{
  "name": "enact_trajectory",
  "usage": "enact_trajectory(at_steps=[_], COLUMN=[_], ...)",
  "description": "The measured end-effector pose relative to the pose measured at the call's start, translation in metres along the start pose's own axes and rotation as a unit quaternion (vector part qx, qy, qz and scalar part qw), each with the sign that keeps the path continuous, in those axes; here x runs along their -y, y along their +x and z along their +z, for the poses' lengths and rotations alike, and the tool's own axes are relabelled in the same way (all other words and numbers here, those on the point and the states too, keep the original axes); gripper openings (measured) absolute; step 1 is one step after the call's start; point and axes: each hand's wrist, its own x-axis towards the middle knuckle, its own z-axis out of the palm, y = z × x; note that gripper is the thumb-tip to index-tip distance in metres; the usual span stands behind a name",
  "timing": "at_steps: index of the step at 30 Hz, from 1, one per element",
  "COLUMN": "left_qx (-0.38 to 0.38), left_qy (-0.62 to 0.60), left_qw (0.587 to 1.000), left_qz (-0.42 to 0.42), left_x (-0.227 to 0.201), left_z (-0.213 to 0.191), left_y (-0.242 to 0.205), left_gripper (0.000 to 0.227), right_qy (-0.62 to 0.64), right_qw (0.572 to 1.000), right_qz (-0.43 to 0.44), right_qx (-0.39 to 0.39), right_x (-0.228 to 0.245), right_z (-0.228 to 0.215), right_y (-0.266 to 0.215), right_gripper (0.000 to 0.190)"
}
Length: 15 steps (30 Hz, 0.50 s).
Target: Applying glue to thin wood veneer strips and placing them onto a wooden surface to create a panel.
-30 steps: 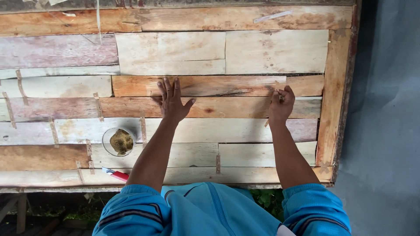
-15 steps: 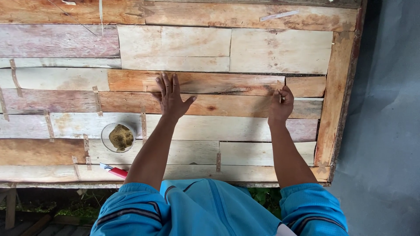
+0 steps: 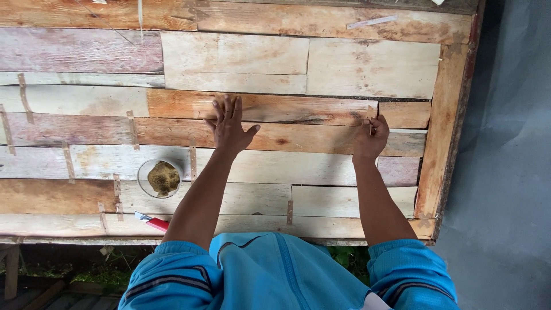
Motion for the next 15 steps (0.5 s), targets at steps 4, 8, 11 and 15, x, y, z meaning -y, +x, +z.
enact_trajectory(at_steps=[4,8,11,15], left_qx=[-0.058,-0.273,-0.318,-0.323], left_qy=[-0.055,-0.160,-0.173,-0.197], left_qw=[0.996,0.948,0.931,0.912], left_qz=[0.033,0.018,-0.040,-0.158], left_x=[0.034,0.092,0.143,0.221], left_z=[-0.006,-0.016,-0.029,-0.034], left_y=[0.005,0.008,0.011,0.028], left_gripper=[0.081,0.039,0.034,0.037], right_qy=[-0.039,-0.022,-0.019,-0.094], right_qw=[0.999,0.991,0.980,0.947], right_qz=[-0.019,-0.088,-0.105,-0.117], right_qx=[0.003,0.094,0.171,0.283], right_x=[0.023,0.085,0.107,0.143], right_z=[0.023,0.061,0.092,0.138], right_y=[-0.021,-0.071,-0.111,-0.156], right_gripper=[0.015,0.010,0.008,0.010])
